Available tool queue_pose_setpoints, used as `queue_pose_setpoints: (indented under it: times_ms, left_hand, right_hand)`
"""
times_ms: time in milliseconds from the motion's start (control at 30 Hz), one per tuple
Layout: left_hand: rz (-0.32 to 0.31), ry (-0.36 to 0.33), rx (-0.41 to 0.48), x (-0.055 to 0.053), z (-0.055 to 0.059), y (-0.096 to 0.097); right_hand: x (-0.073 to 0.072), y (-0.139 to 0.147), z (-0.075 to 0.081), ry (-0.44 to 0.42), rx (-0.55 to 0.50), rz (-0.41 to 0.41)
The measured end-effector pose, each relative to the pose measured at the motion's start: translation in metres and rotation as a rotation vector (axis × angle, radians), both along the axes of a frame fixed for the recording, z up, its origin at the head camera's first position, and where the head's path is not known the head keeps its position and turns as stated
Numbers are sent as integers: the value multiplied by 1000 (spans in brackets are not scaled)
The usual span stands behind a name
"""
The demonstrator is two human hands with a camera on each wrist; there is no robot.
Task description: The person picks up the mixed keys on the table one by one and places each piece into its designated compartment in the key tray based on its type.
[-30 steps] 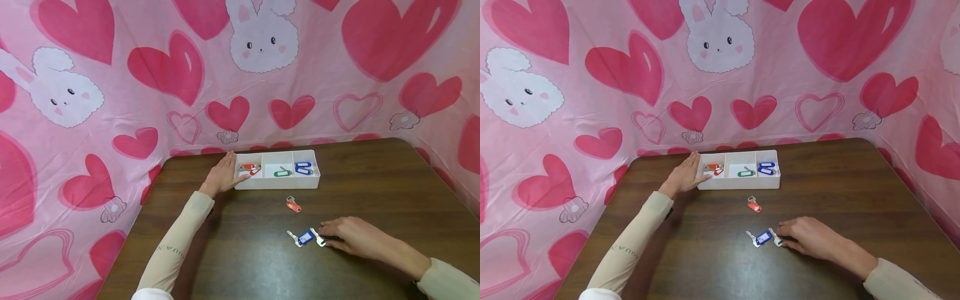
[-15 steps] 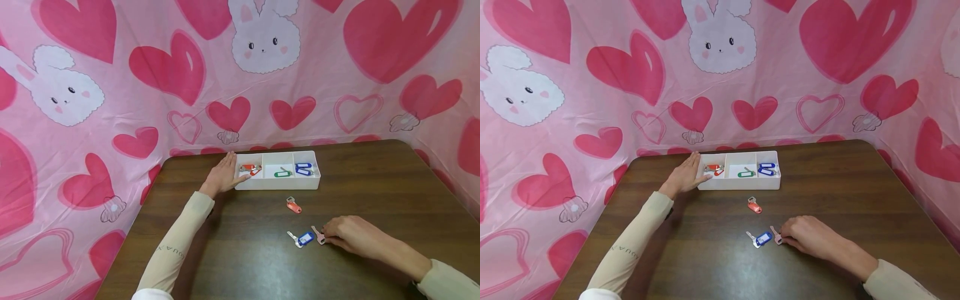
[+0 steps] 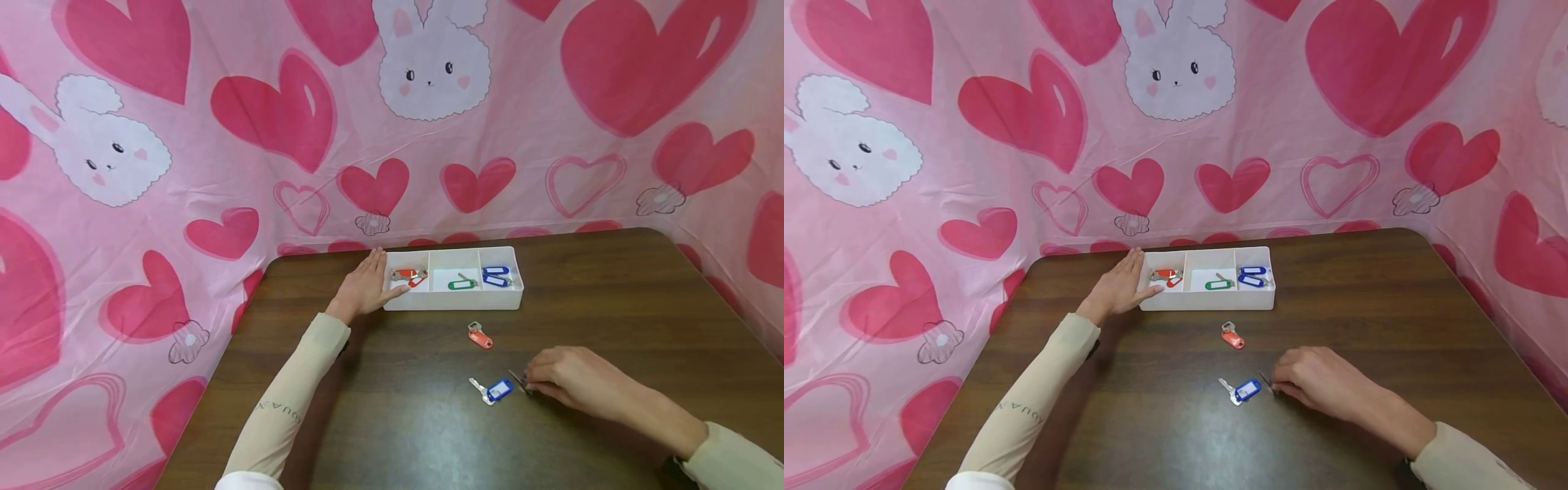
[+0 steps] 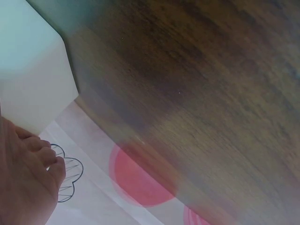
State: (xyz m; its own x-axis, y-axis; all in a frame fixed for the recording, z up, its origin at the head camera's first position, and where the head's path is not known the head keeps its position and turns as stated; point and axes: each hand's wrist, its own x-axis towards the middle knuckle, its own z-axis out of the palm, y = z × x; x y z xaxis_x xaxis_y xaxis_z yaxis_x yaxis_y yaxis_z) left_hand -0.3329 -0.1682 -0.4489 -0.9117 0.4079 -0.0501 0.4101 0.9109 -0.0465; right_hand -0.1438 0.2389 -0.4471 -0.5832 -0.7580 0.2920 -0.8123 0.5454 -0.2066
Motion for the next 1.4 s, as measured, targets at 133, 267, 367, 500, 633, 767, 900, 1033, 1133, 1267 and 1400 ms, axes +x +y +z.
queue_pose_setpoints:
  times_ms: [133, 267, 367, 500, 633, 767, 900, 1033, 1133, 1267, 1400]
  left_hand:
    - [1, 4, -3, 0, 1, 0]
    - [2, -2, -3, 0, 0, 1]
    - [6, -10, -5, 0, 0, 1]
    - [11, -14, -1, 1, 0, 1]
    - [13, -18, 6, 1, 1, 1]
    - [14, -21, 5, 1, 1, 1]
    - [14, -22, 3, 1, 1, 1]
    - [11, -22, 5, 2, 1, 1]
    - [10, -22, 9, 2, 1, 1]
    - [11, -21, 11, 1, 1, 1]
    - [14, -23, 4, 1, 0, 0]
  right_hand:
    - [0, 0, 2, 32, -17, 10]
    - [-1, -1, 2, 91, -53, 27]
    - [-1, -2, 3, 125, -74, 35]
    - [-1, -4, 7, 145, -82, 32]
    - [-1, -5, 11, 157, -87, 26]
    - [-2, -7, 14, 170, -110, 16]
    - [-2, -8, 16, 171, -125, -3]
    - [0, -11, 18, 113, -135, -31]
    - [1, -13, 20, 29, -156, -63]
    - [3, -18, 22, -121, -210, -133]
    - [5, -22, 26, -264, -308, -198]
